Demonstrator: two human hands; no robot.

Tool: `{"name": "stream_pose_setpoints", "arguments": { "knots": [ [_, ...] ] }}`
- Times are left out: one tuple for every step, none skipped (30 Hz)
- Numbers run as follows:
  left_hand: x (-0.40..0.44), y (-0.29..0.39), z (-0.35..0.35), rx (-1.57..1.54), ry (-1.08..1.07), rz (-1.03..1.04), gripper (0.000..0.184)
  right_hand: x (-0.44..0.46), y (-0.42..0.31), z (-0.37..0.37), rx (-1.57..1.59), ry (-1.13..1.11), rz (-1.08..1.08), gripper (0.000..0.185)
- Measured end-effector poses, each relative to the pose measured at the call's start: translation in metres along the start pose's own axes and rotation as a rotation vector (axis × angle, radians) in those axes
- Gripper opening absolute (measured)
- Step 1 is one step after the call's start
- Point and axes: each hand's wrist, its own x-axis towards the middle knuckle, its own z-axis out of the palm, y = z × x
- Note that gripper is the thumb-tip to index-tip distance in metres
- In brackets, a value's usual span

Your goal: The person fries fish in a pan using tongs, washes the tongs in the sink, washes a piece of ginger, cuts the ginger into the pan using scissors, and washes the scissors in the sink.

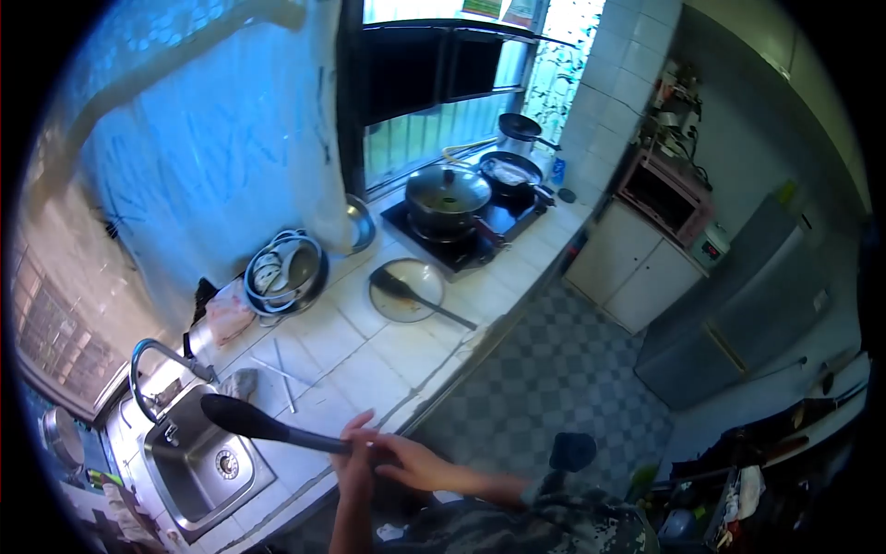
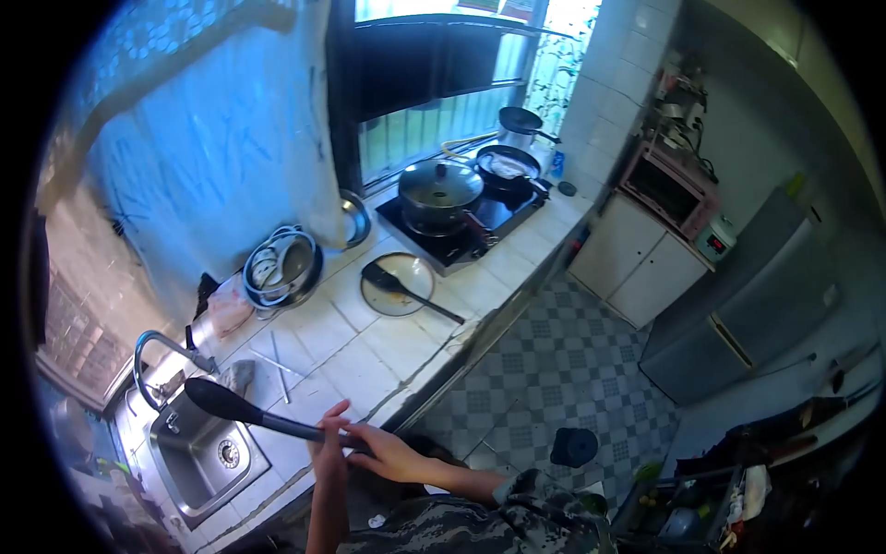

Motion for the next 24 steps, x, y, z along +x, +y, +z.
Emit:
{"name": "stream_pose_setpoints", "arguments": {
  "knots": [
    [0.006,-0.003,0.026,-0.008,-0.060,-0.074,0.031,-0.008,-0.015,-0.022,-0.225,0.092,-0.052,0.046],
    [0.012,-0.008,0.051,0.001,-0.129,-0.074,0.029,-0.018,-0.012,-0.040,-0.227,0.102,-0.055,0.046],
    [0.017,-0.010,0.075,0.015,-0.193,-0.078,0.028,-0.027,-0.006,-0.057,-0.193,0.173,0.028,0.043],
    [0.023,-0.013,0.098,0.031,-0.255,-0.080,0.028,-0.035,-0.003,-0.075,-0.156,0.242,0.110,0.041],
    [0.031,-0.032,0.118,0.080,-0.322,-0.069,0.029,-0.044,-0.003,-0.096,-0.210,0.312,0.036,0.037],
    [0.040,-0.042,0.143,0.129,-0.389,-0.055,0.030,-0.053,-0.002,-0.118,-0.208,0.313,0.030,0.037],
    [0.044,-0.047,0.169,0.117,-0.441,-0.085,0.028,-0.062,0.000,-0.141,-0.210,0.378,0.096,0.037],
    [0.047,-0.045,0.205,0.104,-0.491,-0.118,0.027,-0.072,0.003,-0.164,-0.210,0.441,0.165,0.037],
    [0.057,-0.060,0.235,0.124,-0.562,-0.115,0.030,-0.080,0.013,-0.189,-0.222,0.536,0.065,0.035],
    [0.064,-0.076,0.263,0.143,-0.629,-0.120,0.033,-0.093,0.020,-0.213,-0.221,0.529,0.065,0.035],
    [0.074,-0.081,0.292,0.163,-0.751,-0.124,0.036,-0.103,0.025,-0.240,-0.252,0.610,0.123,0.034],
    [0.078,-0.090,0.321,0.119,-0.792,-0.202,0.040,-0.113,0.030,-0.267,-0.284,0.689,0.184,0.032],
    [0.083,-0.099,0.350,0.078,-0.829,-0.280,0.046,-0.122,0.038,-0.292,-0.282,0.680,0.185,0.032],
    [0.089,-0.125,0.375,0.106,-0.839,-0.081,0.050,-0.129,0.047,-0.318,-0.360,0.771,0.068,0.030],
    [0.093,-0.142,0.397,0.101,-0.831,-0.081,0.050,-0.137,0.055,-0.343,-0.441,0.857,-0.051,0.029],
    [0.095,-0.158,0.417,0.056,-0.846,-0.127,0.049,-0.146,0.062,-0.366,-0.445,0.844,-0.045,0.029],
    [0.097,-0.173,0.432,0.011,-0.861,-0.174,0.047,-0.156,0.069,-0.387,-0.117,0.919,0.052,0.028],
    [0.100,-0.189,0.443,0.004,-0.850,-0.180,0.047,-0.161,0.072,-0.404,0.214,0.979,0.152,0.027],
    [0.105,-0.201,0.451,-0.025,-1.010,-0.400,0.043,-0.156,0.069,-0.425,0.323,1.045,0.026,0.026],
    [0.112,-0.211,0.461,-0.053,-1.167,-0.623,0.039,-0.153,0.065,-0.443,0.345,1.107,-0.086,0.032],
    [0.112,-0.203,0.476,-0.008,-1.210,-0.561,0.027,-0.152,0.068,-0.461,0.415,1.118,-0.147,0.035],
    [0.105,-0.203,0.490,-0.075,-1.148,-0.533,0.022,-0.151,0.073,-0.479,0.485,1.128,-0.209,0.038],
    [0.117,-0.210,0.502,-0.076,-1.247,-0.491,0.021,-0.150,0.074,-0.496,0.472,1.123,-0.232,0.042],
    [0.128,-0.217,0.513,-0.076,-1.344,-0.449,0.019,-0.148,0.076,-0.511,0.473,1.116,-0.226,0.042]
  ]
}}
